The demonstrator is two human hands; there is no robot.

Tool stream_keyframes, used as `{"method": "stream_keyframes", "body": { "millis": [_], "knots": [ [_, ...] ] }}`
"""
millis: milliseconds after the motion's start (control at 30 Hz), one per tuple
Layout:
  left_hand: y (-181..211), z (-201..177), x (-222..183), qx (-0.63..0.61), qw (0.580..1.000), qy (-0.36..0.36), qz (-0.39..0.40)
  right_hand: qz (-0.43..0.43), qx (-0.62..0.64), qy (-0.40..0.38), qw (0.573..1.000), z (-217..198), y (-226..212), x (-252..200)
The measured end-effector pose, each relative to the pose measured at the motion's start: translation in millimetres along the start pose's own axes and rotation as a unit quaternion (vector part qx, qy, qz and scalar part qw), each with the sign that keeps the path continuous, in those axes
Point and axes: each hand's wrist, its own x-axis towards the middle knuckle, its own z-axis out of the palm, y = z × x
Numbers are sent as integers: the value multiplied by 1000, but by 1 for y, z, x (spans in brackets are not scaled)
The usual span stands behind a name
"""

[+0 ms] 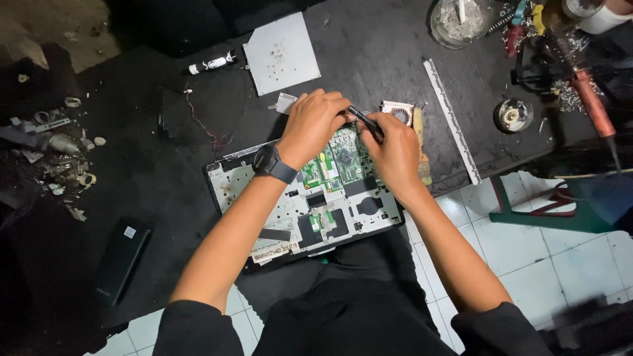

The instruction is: Installing and cleaning a laptop motherboard within its chassis using a screwdriver and a brush.

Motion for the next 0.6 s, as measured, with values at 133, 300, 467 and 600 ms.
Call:
{"method": "stream_keyframes", "body": {
  "millis": [133,300,467,600],
  "knots": [
    [6,-8,4,-47,999,-16,-8,-12,9,2,1000,0,-2,-2],
    [-4,0,7,-27,999,-8,23,-39,-60,0,997,1,-1,-4],
    [-16,12,16,7,1000,-19,23,-69,-91,13,993,9,10,-6],
    [-4,-2,16,24,999,-27,31,-96,-133,27,986,4,0,-7]
  ]
}}
